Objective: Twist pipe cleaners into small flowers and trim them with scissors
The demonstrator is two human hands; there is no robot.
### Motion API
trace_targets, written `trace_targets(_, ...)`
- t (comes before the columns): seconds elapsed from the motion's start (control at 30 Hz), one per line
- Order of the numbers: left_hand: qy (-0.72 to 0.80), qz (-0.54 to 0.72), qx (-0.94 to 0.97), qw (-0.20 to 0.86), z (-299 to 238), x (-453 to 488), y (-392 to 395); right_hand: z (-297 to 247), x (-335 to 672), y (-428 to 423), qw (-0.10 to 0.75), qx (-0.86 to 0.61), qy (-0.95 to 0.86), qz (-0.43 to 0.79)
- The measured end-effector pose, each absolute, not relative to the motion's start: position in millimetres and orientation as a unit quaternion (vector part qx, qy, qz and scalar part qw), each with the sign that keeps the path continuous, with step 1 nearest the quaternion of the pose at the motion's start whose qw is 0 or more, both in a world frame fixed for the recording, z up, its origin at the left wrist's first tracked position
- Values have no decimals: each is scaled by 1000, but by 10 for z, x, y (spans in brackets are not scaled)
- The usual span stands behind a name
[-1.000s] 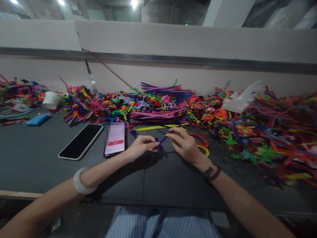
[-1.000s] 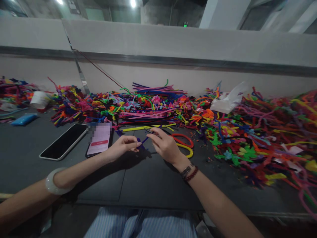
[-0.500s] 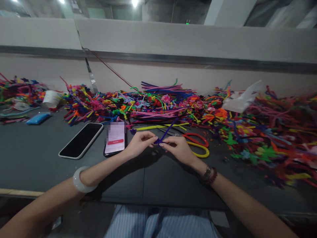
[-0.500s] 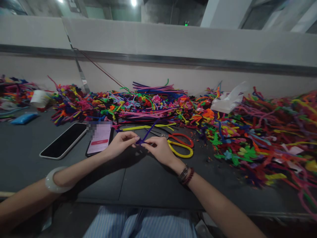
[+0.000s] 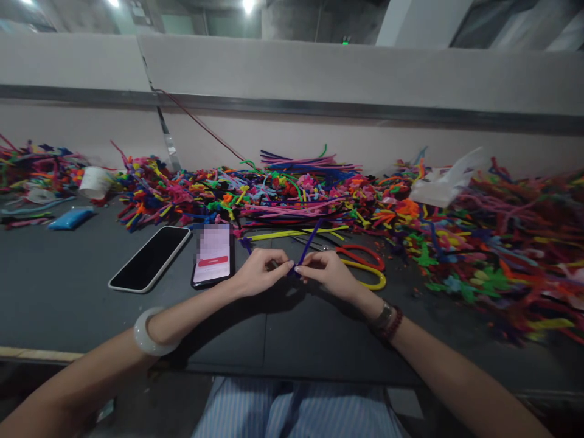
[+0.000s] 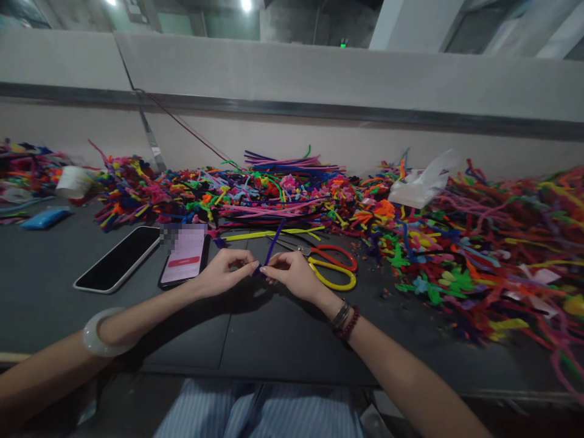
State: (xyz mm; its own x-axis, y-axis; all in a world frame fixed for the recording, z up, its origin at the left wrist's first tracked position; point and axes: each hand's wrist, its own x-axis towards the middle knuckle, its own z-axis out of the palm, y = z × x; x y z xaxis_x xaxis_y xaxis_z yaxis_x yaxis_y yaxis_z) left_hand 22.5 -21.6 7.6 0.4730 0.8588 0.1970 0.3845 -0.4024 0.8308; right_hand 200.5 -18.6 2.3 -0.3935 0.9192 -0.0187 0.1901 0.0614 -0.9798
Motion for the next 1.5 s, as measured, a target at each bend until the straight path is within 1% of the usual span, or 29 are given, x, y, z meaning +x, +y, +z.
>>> trace_targets(0.07, 392, 313, 774, 386, 82, 223, -219, 43, 2000, -196, 344, -427, -643, 535)
trace_targets(0.1, 387, 312, 764, 411, 77, 224, -216, 55, 1996, -203, 350, -425, -643, 533)
trace_targets(0.23, 359, 319, 664, 573, 28, 241, -187, 98, 1980, -225, 384, -414, -651, 508)
trace_targets(0.3, 354, 322, 623, 619, 6, 249, -177, 104, 1984, -226, 391, -411, -656, 498)
trace_targets(0.37, 357, 319, 635, 606, 0, 251, -180, 98, 1999, -219, 380, -414, -660, 499)
trace_targets(0.53, 386, 298, 755, 438, 47, 237, -217, 66, 2029, -197, 326, -421, -665, 524)
trace_targets(0.6, 384, 295, 770, 417, 56, 235, -223, 56, 2019, -202, 320, -419, -665, 529)
trace_targets(0.67, 378, 297, 754, 447, 45, 239, -216, 50, 2000, -212, 327, -421, -664, 524)
trace_targets(0.77, 374, 314, 683, 544, 6, 253, -190, 51, 1978, -224, 363, -423, -672, 487)
trace_targets(0.83, 375, 322, 640, 588, -18, 262, -174, 52, 1976, -221, 380, -420, -679, 467)
trace_targets(0.9, 380, 327, 632, 591, -31, 270, -169, 46, 1979, -209, 377, -418, -677, 474)
trace_targets(1.0, 375, 349, 645, 568, -35, 279, -176, 17, 1980, -188, 376, -421, -643, 518)
trace_targets(1.17, 338, 324, 598, 650, -32, 286, -178, -30, 1985, -150, 402, -402, -578, 586)
trace_targets(1.33, 372, 329, 562, 661, -17, 281, -154, -4, 2020, -125, 405, -427, -571, 573)
trace_targets(1.5, 354, 343, 555, 670, -46, 279, -158, 15, 2003, -157, 407, -421, -578, 569)
